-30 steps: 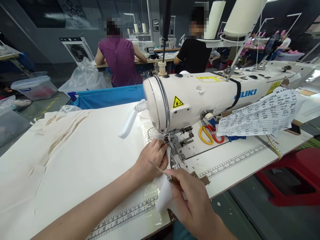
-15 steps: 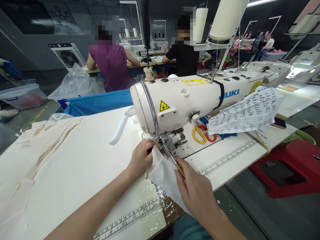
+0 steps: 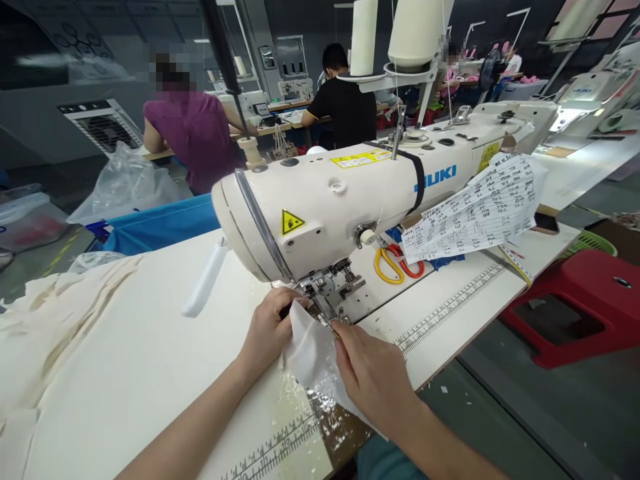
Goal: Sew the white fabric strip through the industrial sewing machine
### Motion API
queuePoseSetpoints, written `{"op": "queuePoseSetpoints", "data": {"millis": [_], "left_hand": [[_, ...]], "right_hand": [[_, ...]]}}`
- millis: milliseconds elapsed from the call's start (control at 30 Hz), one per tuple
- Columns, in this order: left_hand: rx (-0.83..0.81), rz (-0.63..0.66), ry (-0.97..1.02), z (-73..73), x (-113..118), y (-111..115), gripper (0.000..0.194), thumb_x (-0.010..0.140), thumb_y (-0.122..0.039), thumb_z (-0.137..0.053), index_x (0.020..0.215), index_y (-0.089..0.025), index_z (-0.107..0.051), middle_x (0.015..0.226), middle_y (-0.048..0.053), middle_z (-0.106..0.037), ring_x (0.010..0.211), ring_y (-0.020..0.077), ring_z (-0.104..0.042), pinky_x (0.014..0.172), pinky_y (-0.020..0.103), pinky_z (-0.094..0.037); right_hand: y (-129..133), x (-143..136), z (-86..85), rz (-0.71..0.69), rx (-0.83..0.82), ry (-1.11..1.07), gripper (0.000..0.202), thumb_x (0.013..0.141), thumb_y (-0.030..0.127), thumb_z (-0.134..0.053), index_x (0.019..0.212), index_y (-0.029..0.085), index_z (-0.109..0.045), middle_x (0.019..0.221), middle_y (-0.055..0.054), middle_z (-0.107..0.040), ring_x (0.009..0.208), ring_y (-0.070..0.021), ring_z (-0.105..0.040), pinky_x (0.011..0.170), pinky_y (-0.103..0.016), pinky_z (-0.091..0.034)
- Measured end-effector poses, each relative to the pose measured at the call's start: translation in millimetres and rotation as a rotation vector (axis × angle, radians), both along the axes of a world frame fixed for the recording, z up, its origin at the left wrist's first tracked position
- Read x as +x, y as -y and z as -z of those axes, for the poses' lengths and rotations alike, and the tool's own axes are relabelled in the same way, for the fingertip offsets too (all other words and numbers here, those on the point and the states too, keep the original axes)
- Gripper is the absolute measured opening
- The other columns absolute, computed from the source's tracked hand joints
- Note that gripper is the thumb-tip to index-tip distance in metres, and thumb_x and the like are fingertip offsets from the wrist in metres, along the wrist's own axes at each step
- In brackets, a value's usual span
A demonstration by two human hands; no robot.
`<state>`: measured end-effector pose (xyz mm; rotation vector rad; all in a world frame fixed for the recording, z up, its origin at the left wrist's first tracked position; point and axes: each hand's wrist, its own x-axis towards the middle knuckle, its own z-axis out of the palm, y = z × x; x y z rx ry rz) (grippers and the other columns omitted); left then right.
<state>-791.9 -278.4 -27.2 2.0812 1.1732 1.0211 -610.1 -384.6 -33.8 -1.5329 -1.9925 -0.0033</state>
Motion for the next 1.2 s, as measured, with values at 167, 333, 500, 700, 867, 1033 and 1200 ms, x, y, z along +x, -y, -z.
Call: {"op": "queuePoseSetpoints", "data": {"millis": [167, 333, 500, 700, 867, 1033, 1200], "left_hand": [[0.006, 0.0, -0.005, -1.6, 0.4, 0.0, 0.02, 0.087, -0.034, -0.057, 0.08, -0.023, -0.072, 0.088, 0.004, -0.072, 0.086, 0.0203, -0.065, 0.078, 0.032, -0.051], [0.015, -0.006, -0.016, -1.0, 0.3, 0.3, 0.019, 0.087, -0.032, -0.057, 0.079, -0.023, -0.071, 0.089, 0.004, -0.072, 0.086, 0.0206, -0.065, 0.077, 0.033, -0.052], [0.04, 0.018, -0.033, 0.3, -0.8, -0.6, 0.018, 0.089, -0.033, -0.058, 0.08, -0.023, -0.071, 0.089, 0.004, -0.071, 0.087, 0.0204, -0.065, 0.078, 0.033, -0.052], [0.073, 0.038, -0.065, 0.7, -3.0, -1.9, 0.016, 0.089, -0.034, -0.06, 0.084, -0.023, -0.071, 0.091, 0.004, -0.071, 0.087, 0.0201, -0.065, 0.078, 0.033, -0.052], [0.067, 0.019, -0.067, 0.5, -2.5, -2.5, 0.017, 0.089, -0.031, -0.059, 0.081, -0.022, -0.07, 0.089, 0.003, -0.071, 0.083, 0.019, -0.065, 0.074, 0.031, -0.051], [0.053, 0.0, -0.07, -1.4, -0.9, -2.3, 0.02, 0.09, -0.034, -0.058, 0.08, -0.023, -0.071, 0.087, 0.003, -0.071, 0.08, 0.019, -0.065, 0.07, 0.03, -0.051], [0.087, 0.008, -0.088, -1.9, -0.5, -1.7, 0.022, 0.091, -0.035, -0.056, 0.08, -0.023, -0.069, 0.087, 0.003, -0.071, 0.081, 0.0191, -0.065, 0.072, 0.031, -0.052]], "right_hand": [[-0.8, -0.3, 0.3, 0.001, 0.001, -0.007, 0.031, 0.099, 0.015, -0.041, 0.121, 0.012, -0.062, 0.092, -0.006, -0.076, 0.07, -0.0201, -0.074, 0.053, -0.03, -0.049], [-1.6, -1.1, 0.1, 0.002, -0.037, 0.017, 0.032, 0.101, 0.016, -0.04, 0.124, 0.012, -0.061, 0.095, -0.008, -0.077, 0.071, -0.0185, -0.073, 0.053, -0.027, -0.049], [-3.0, -1.3, 0.3, -0.01, -0.031, 0.021, 0.033, 0.103, 0.017, -0.037, 0.125, 0.012, -0.061, 0.097, -0.01, -0.077, 0.075, -0.0193, -0.074, 0.056, -0.027, -0.052], [-2.4, 0.6, -1.1, -0.025, -0.057, 0.046, 0.034, 0.102, 0.015, -0.037, 0.127, 0.01, -0.06, 0.101, -0.012, -0.077, 0.078, -0.0211, -0.074, 0.057, -0.028, -0.054], [-0.1, 0.8, 0.9, -0.029, -0.028, 0.019, 0.033, 0.102, 0.015, -0.038, 0.126, 0.011, -0.06, 0.099, -0.01, -0.077, 0.076, -0.02, -0.073, 0.057, -0.028, -0.052], [0.4, -0.4, 0.6, -0.008, -0.037, 0.005, 0.033, 0.101, 0.016, -0.04, 0.127, 0.012, -0.059, 0.099, -0.01, -0.077, 0.075, -0.0184, -0.072, 0.058, -0.026, -0.051], [-1.8, -1.2, -1.9, -0.004, -0.079, 0.024, 0.032, 0.098, 0.014, -0.044, 0.126, 0.013, -0.06, 0.101, -0.009, -0.077, 0.078, -0.02, -0.074, 0.058, -0.028, -0.052]]}}
